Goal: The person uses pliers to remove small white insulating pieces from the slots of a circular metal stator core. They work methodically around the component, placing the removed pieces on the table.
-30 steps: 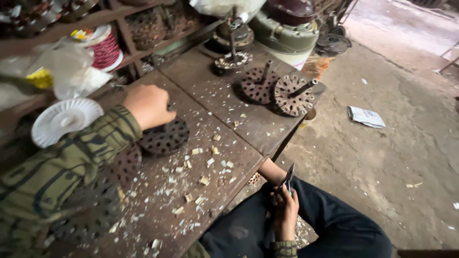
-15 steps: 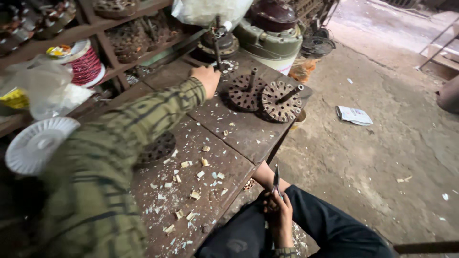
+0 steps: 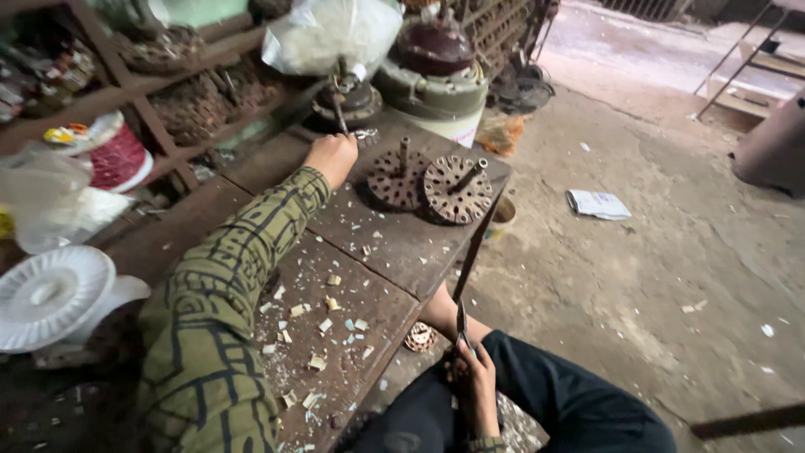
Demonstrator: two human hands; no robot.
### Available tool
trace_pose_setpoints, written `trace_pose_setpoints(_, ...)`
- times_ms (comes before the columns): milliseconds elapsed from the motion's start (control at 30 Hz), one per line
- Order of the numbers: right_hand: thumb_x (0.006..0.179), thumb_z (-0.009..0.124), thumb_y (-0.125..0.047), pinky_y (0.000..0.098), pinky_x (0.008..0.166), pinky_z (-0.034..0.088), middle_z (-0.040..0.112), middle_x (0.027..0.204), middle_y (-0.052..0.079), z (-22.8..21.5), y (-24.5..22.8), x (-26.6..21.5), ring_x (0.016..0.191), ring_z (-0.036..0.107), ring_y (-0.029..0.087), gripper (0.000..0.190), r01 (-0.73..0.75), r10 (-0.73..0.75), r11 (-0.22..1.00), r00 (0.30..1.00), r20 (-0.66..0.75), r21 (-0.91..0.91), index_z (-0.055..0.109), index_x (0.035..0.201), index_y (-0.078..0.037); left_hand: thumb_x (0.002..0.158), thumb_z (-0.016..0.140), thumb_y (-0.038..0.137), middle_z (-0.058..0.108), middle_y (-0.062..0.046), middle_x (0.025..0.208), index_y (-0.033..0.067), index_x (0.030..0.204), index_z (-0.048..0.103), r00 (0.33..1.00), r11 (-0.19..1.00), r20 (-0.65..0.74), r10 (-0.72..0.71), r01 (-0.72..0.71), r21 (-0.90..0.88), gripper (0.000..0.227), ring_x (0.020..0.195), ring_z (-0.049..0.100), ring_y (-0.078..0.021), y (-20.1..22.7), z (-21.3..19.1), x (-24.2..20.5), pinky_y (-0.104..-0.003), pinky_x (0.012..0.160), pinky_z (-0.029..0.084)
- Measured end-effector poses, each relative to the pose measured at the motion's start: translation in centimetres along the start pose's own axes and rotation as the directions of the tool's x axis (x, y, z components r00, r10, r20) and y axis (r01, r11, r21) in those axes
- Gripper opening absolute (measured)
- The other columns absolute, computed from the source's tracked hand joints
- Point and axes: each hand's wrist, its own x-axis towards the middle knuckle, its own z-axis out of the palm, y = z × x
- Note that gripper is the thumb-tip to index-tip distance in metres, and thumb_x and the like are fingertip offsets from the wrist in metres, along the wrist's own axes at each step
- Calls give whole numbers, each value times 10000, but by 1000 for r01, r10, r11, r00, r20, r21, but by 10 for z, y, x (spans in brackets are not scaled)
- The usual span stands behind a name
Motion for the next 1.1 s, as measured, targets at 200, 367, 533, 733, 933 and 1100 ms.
trace_pose_setpoints(200, 929, 679, -196, 293, 458, 443, 598, 665, 55, 0, 2, 5, 527, 591, 174, 229, 20, -20, 1000, 999, 30, -7, 640, 1038, 1, 860, 743, 208, 695, -289, 875, -34, 901, 742, 909, 835, 130, -395, 415, -361, 246, 863, 700, -446, -38, -61, 18, -503, 748, 560)
trace_pose_setpoints(367, 905, 639, -174, 290, 465, 436, 667, 712, 63, 11, 0, -2, 548, 611, 171, 219, 4, -6, 998, 1000, -26, -64, 626, 1038, 0, 737, 872, 324, 688, -300, 864, -51, 857, 742, 937, 873, 227, -266, 334, -356, 415, 848, 668, -469, -38, -102, -12, -502, 746, 537)
trace_pose_setpoints(533, 964, 678, -188, 259, 496, 442, 557, 692, 4, 10, 1, -14, 548, 543, 116, 201, 67, -69, 997, 995, 73, 27, 646, 1067, -18, 818, 783, 345, 757, -214, 920, 41, 989, 790, 863, 769, 495, -106, 386, -509, 348, 873, 752, -334, -10, -167, -57, -424, 827, 564)
trace_pose_setpoints(733, 1050, 595, -170, 245, 645, 462, 616, 837, 30, 35, -17, -46, 723, 582, 108, 153, 404, -403, 915, 914, 41, -14, 561, 1075, -23, 872, 762, 333, 768, -179, 917, 66, 1057, 782, 903, 672, 430, -24, 333, -662, 325, 864, 758, -297, 31, -210, -95, -398, 806, 564)
trace_pose_setpoints(933, 1005, 619, -71, 275, 831, 484, 677, 985, 63, 98, -77, -100, 919, 610, 140, 117, 610, -539, 663, 791, 288, -434, 640, 1109, -22, 927, 709, 426, 670, -95, 773, 19, 1073, 725, 789, 160, 609, -83, 614, -773, 433, 672, 580, -202, 53, -165, -103, -375, 632, 458)
trace_pose_setpoints(1100, 872, 691, -62, 419, 833, 491, 671, 1073, 123, 162, -145, -97, 974, 610, 349, 178, 719, -615, -285, 370, 696, -634, 670, 1046, -30, 912, 707, 479, 741, -80, 828, -33, 975, 712, 885, 184, 444, -141, 464, -866, 515, 765, 679, -138, 73, -124, -91, -331, 705, 558)
